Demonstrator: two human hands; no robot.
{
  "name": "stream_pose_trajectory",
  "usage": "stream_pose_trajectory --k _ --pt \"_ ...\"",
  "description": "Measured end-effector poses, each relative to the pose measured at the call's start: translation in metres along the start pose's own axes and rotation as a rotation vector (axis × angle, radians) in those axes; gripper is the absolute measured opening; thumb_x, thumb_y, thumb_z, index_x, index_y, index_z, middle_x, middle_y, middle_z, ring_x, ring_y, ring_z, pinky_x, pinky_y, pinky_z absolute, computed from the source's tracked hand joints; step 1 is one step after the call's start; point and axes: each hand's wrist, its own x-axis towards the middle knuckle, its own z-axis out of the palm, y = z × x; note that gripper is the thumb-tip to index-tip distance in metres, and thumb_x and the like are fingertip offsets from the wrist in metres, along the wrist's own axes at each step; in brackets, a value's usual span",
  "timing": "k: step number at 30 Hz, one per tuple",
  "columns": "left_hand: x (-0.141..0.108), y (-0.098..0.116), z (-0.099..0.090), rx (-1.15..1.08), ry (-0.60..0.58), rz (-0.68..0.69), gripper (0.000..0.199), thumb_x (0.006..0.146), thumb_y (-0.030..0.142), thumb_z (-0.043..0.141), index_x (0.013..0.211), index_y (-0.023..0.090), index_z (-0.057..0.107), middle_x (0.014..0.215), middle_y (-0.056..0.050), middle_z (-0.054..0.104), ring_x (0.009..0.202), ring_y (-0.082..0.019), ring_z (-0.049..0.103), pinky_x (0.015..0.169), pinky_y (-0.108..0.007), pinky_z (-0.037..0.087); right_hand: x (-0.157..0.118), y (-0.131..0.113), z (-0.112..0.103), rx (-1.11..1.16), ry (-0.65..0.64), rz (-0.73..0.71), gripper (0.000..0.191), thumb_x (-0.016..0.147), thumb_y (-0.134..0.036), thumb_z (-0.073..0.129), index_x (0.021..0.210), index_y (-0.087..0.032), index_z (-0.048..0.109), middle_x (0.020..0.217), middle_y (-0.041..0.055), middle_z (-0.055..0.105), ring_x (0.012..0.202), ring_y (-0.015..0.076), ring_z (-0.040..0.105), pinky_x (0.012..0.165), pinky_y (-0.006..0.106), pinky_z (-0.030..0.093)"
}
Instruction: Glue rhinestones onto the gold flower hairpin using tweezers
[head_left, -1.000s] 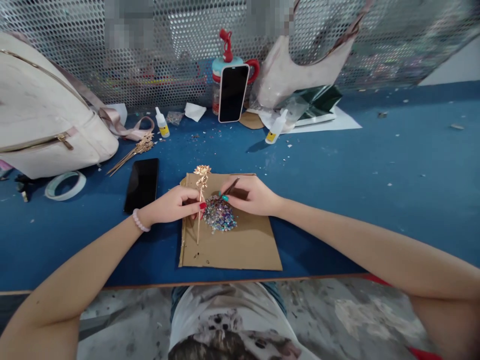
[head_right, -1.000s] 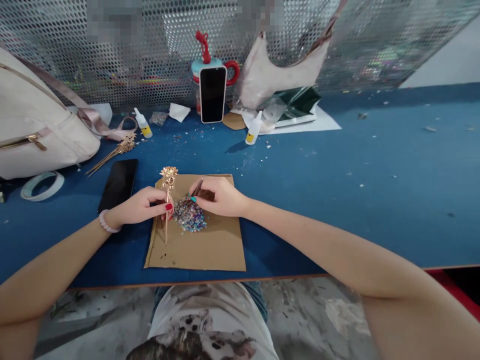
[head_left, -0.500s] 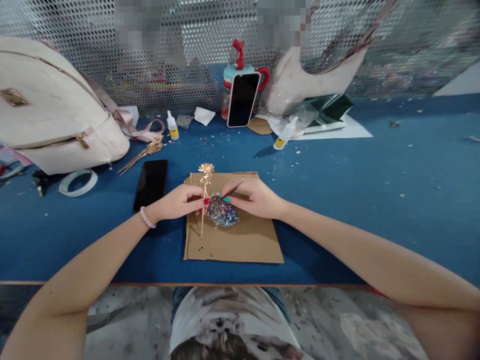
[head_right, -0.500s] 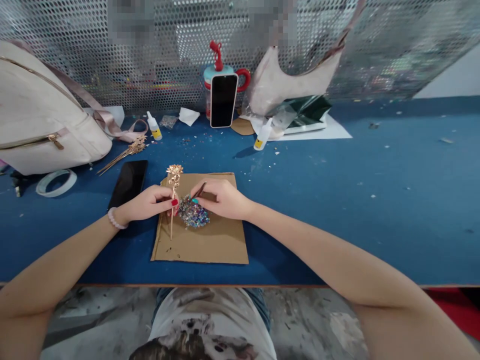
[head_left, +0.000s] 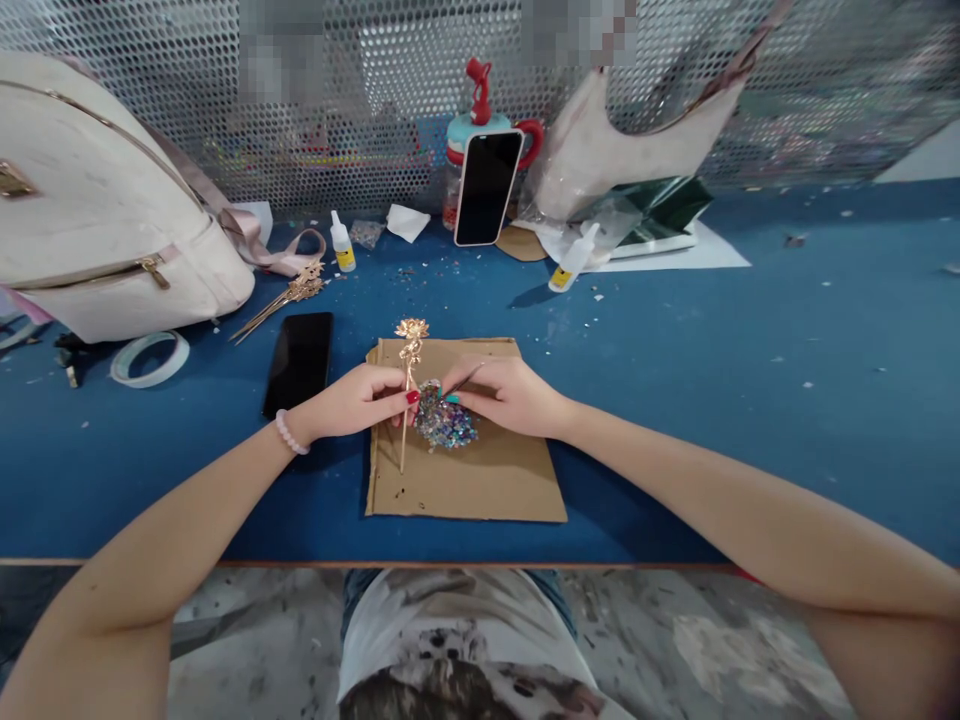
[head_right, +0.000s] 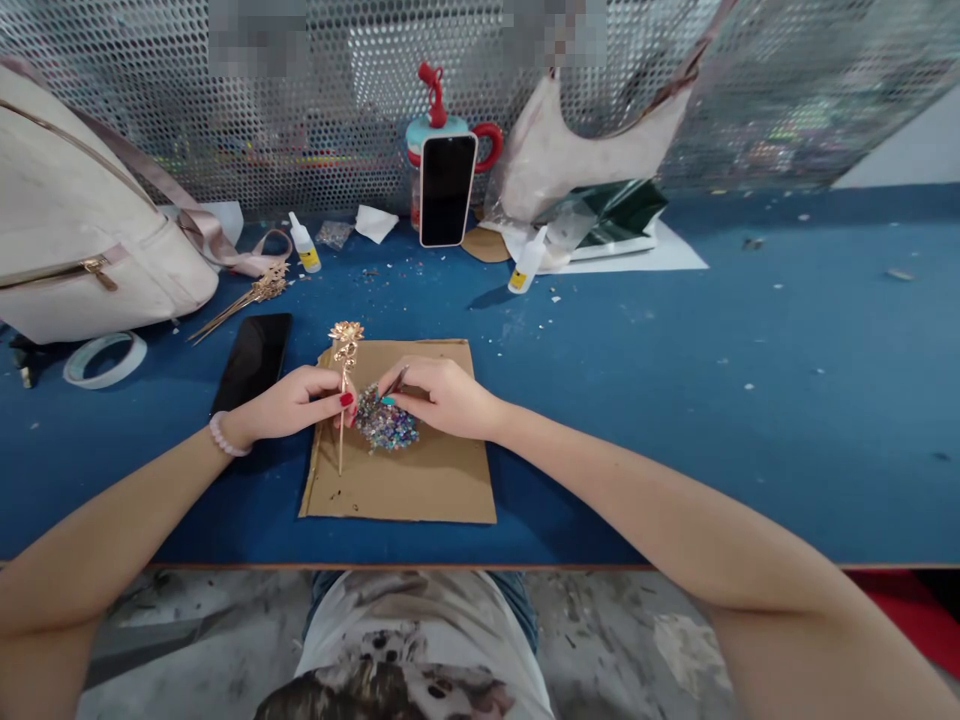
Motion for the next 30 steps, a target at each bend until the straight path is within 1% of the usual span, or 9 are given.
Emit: stream_pose_trajectory --k 7,12,16,18,20,23,25,28,30 --pt "0.0 0.0 0.0 0.009 -0.01 0.02 0.03 0.091 0.033 0.042 0.075 0.014 0.057 0.07 -0.002 0.062 0.06 -0.01 0.056 0.057 -0.022 0.043 0.0 0.001 0.001 -0.036 0.0 -0.045 0.017 0.086 -0.017 0.047 0.085 -0.016 0.064 0.088 0.0062 0.068 0.085 0.0142 0.063 0.079 0.029 0.051" --pt "0.0 0.0 0.0 0.018 -0.011 0.018 0.029 0.091 0.032 0.041 0.076 0.014 0.057 0.071 -0.003 0.062 0.061 -0.01 0.057 0.058 -0.022 0.043 0.0 0.0 0.0 -0.031 -0.015 -0.01 0.017 0.086 -0.017 0.046 0.085 -0.018 0.063 0.089 0.0049 0.068 0.085 0.0144 0.063 0.078 0.03 0.051" --pt "0.0 0.001 -0.001 0.027 -0.011 0.016 0.028 0.091 0.031 0.042 0.075 0.014 0.058 0.071 -0.002 0.062 0.061 -0.01 0.057 0.059 -0.022 0.043 0.0 -0.001 -0.001 0.008 -0.006 0.055 0.016 0.084 -0.017 0.047 0.083 -0.018 0.062 0.089 0.0045 0.068 0.082 0.0146 0.062 0.076 0.03 0.05" --pt "0.0 0.002 0.0 0.017 -0.012 0.016 0.028 0.091 0.03 0.042 0.074 0.014 0.058 0.071 -0.002 0.062 0.061 -0.01 0.057 0.06 -0.022 0.044 0.0 0.001 -0.001 0.056 0.034 0.112 0.014 0.082 -0.018 0.048 0.082 -0.018 0.062 0.087 0.0036 0.067 0.079 0.0142 0.062 0.073 0.029 0.05" --pt "0.0 0.003 0.0 0.009 -0.012 0.015 0.028 0.091 0.03 0.041 0.074 0.014 0.058 0.071 -0.002 0.062 0.062 -0.01 0.057 0.061 -0.022 0.044 0.002 0.004 -0.003 0.127 0.104 0.193 0.011 0.081 -0.022 0.051 0.082 -0.018 0.061 0.084 0.0033 0.066 0.074 0.0138 0.06 0.07 0.029 0.049" --pt "0.0 0.004 0.0 0.02 -0.012 0.001 0.029 0.091 0.03 0.04 0.074 0.014 0.057 0.07 -0.002 0.062 0.062 -0.011 0.057 0.061 -0.022 0.044 0.003 0.01 -0.008 0.233 0.202 0.333 0.013 0.079 -0.028 0.054 0.081 -0.017 0.06 0.078 0.0028 0.063 0.068 0.0127 0.056 0.065 0.029 0.047" --pt "0.0 0.004 0.0 0.031 -0.008 -0.002 0.029 0.092 0.03 0.04 0.074 0.014 0.057 0.07 -0.002 0.062 0.063 -0.01 0.057 0.062 -0.023 0.044 0.004 0.014 -0.011 0.305 0.251 0.402 0.014 0.078 -0.03 0.056 0.08 -0.017 0.059 0.074 0.0015 0.061 0.066 0.0117 0.055 0.064 0.028 0.046" --pt "0.0 0.005 0.0 0.019 -0.004 0.005 0.028 0.091 0.029 0.041 0.073 0.014 0.057 0.071 -0.002 0.062 0.063 -0.01 0.057 0.063 -0.022 0.044 0.005 0.02 -0.014 0.375 0.301 0.447 0.015 0.076 -0.031 0.057 0.08 -0.016 0.057 0.07 -0.0002 0.058 0.064 0.0107 0.053 0.064 0.027 0.044" --pt "0.0 0.005 0.0 0.009 0.0 0.001 0.028 0.091 0.029 0.042 0.073 0.014 0.057 0.07 -0.002 0.062 0.061 -0.009 0.057 0.062 -0.022 0.044 0.005 0.023 -0.015 0.348 0.318 0.45 0.016 0.076 -0.032 0.057 0.08 -0.016 0.057 0.069 -0.0004 0.058 0.063 0.0108 0.053 0.063 0.027 0.044"
